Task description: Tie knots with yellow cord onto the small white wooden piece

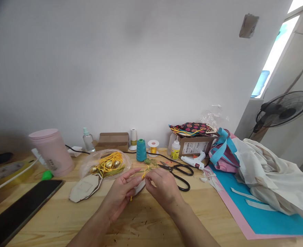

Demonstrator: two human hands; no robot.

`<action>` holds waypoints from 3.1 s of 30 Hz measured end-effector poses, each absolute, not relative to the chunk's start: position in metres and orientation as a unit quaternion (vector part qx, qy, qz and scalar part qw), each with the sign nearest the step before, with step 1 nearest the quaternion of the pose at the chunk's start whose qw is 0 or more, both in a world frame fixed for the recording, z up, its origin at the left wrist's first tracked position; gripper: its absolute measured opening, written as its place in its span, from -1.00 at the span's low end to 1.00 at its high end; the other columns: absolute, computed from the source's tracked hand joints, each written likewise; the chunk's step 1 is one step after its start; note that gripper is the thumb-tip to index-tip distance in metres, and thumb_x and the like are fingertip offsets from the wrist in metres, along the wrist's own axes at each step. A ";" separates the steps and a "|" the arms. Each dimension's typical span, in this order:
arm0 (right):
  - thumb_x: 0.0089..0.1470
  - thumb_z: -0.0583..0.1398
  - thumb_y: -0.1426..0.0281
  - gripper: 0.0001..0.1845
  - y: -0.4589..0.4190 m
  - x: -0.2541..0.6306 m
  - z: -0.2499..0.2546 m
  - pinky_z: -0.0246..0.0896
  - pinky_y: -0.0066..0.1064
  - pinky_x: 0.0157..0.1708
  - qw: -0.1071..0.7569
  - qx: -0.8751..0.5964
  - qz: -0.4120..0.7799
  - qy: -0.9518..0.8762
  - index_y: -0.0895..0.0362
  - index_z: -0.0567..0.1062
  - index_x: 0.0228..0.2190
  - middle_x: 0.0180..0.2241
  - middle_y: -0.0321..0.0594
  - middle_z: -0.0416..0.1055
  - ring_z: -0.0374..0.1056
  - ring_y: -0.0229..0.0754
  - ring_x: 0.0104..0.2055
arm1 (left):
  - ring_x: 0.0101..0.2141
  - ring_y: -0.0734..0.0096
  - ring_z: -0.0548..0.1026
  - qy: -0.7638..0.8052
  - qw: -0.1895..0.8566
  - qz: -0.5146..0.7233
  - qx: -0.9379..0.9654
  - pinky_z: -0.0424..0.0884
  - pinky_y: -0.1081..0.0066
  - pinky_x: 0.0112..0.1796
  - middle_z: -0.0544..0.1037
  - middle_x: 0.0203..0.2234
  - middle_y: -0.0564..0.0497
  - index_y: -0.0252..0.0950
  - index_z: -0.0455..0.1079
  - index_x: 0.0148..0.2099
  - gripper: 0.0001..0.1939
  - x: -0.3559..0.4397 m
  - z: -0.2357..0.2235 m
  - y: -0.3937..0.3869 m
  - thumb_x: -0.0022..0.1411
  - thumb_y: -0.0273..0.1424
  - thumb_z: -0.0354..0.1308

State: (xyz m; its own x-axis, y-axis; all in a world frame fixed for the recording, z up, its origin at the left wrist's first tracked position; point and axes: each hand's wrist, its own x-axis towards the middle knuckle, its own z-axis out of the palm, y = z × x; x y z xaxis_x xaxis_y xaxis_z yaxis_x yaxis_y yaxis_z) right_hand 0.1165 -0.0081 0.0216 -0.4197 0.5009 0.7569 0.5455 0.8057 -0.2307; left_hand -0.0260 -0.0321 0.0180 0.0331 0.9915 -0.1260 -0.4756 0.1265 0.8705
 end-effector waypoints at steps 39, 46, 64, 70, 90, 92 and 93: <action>-0.16 0.15 0.48 -0.79 -0.015 0.115 0.026 0.27 -0.49 -0.49 0.483 -0.337 0.301 -0.750 0.15 0.27 -0.37 -0.51 -0.29 0.34 0.28 -0.32 -0.50 | -0.74 0.77 0.05 0.389 0.653 0.561 0.329 -0.14 0.67 -0.73 0.36 -0.67 0.12 -0.35 0.32 -0.29 -0.72 -0.028 0.017 -0.031 -0.14 -0.47 0.22; -0.12 0.08 0.55 -0.76 -0.014 0.122 0.030 0.21 -0.43 -0.40 0.470 -0.299 0.162 -0.815 0.10 0.37 -0.32 -0.46 -0.26 0.35 0.25 -0.29 -0.44 | -0.69 0.74 0.13 0.364 0.677 0.547 0.331 -0.11 0.68 -0.74 0.32 -0.66 0.12 -0.37 0.31 -0.46 -0.86 -0.028 0.017 -0.032 -0.15 -0.50 0.22; -0.10 0.10 0.44 -0.84 -0.008 0.123 0.032 0.18 -0.53 -0.55 0.417 -0.363 0.344 -0.759 0.18 0.47 -0.58 -0.58 -0.26 0.41 0.28 -0.30 -0.52 | -0.76 0.79 0.04 0.388 0.666 0.538 0.342 -0.15 0.66 -0.73 0.38 -0.70 0.11 -0.38 0.35 -0.38 -0.78 -0.025 0.017 -0.031 -0.19 -0.52 0.25; -0.12 0.14 0.36 -0.82 -0.011 0.118 0.035 0.19 -0.53 -0.54 0.429 -0.351 0.379 -0.741 0.17 0.47 -0.62 -0.61 -0.30 0.39 0.28 -0.31 -0.54 | -0.76 0.80 0.04 0.377 0.677 0.547 0.316 -0.14 0.67 -0.74 0.38 -0.69 0.10 -0.38 0.37 -0.39 -0.76 -0.026 0.013 -0.030 -0.22 -0.50 0.28; -0.03 0.09 0.44 -0.88 -0.005 0.123 0.019 0.15 -0.44 -0.41 0.448 -0.296 0.065 -0.841 0.08 0.44 -0.43 -0.47 -0.24 0.27 0.21 -0.25 -0.39 | -0.72 0.75 0.14 0.413 0.633 0.562 0.335 0.01 0.64 -0.70 0.37 -0.68 0.12 -0.34 0.45 -0.45 -0.84 -0.026 0.013 -0.031 -0.19 -0.42 0.27; -0.04 0.10 0.43 -0.89 -0.005 0.122 0.018 0.15 -0.44 -0.43 0.452 -0.301 0.090 -0.835 0.09 0.43 -0.44 -0.47 -0.25 0.25 0.21 -0.25 -0.39 | -0.72 0.74 0.15 0.425 0.625 0.556 0.346 0.03 0.63 -0.70 0.39 -0.68 0.11 -0.33 0.45 -0.44 -0.84 -0.026 0.013 -0.031 -0.19 -0.41 0.26; -0.04 0.10 0.43 -0.90 -0.005 0.122 0.018 0.15 -0.45 -0.45 0.453 -0.304 0.104 -0.832 0.09 0.43 -0.45 -0.47 -0.25 0.25 0.20 -0.25 -0.39 | -0.71 0.73 0.17 0.428 0.623 0.554 0.348 0.05 0.63 -0.69 0.41 -0.67 0.10 -0.34 0.46 -0.44 -0.83 -0.026 0.013 -0.031 -0.19 -0.40 0.26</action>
